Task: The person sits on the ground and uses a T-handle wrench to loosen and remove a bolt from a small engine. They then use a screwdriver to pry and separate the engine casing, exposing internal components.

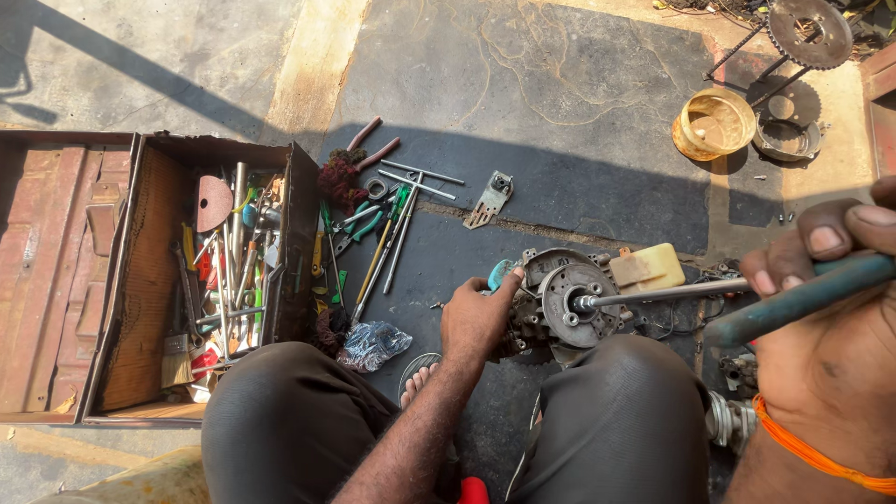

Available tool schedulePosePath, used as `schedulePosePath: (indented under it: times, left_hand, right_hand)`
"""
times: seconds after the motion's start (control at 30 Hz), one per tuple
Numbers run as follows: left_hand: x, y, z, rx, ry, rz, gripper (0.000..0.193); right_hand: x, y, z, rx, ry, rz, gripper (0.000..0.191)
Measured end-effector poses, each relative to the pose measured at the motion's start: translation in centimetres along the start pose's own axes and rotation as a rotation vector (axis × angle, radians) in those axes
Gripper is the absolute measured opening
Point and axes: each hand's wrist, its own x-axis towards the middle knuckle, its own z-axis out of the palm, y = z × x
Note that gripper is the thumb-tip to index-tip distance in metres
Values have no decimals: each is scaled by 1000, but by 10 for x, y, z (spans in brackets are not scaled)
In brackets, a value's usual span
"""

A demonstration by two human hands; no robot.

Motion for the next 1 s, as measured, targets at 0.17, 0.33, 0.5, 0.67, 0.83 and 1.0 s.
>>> schedulePosePath:
  times: [0.17,0.33,0.5,0.67,0.83,1.0]
  left_hand:
    - [13,-5,5,-35,-25,60,102]
    - [34,10,-1,-155,-123,185,107]
    - [52,27,-8,8,-411,188,103]
    - [45,18,-1,-41,-234,222,100]
    - [36,16,-5,-192,-173,255,97]
    - [9,-6,-10,-229,-30,226,99]
  right_hand:
    - [8,-8,15,-126,-23,-37,17]
    - [14,-8,18,-212,-99,62,33]
    - [18,2,0,-205,-194,75,30]
    - [30,12,-21,-112,-234,122,25]
    - [60,15,-46,34,-466,244,39]
    - [61,24,-72,-23,-406,195,40]
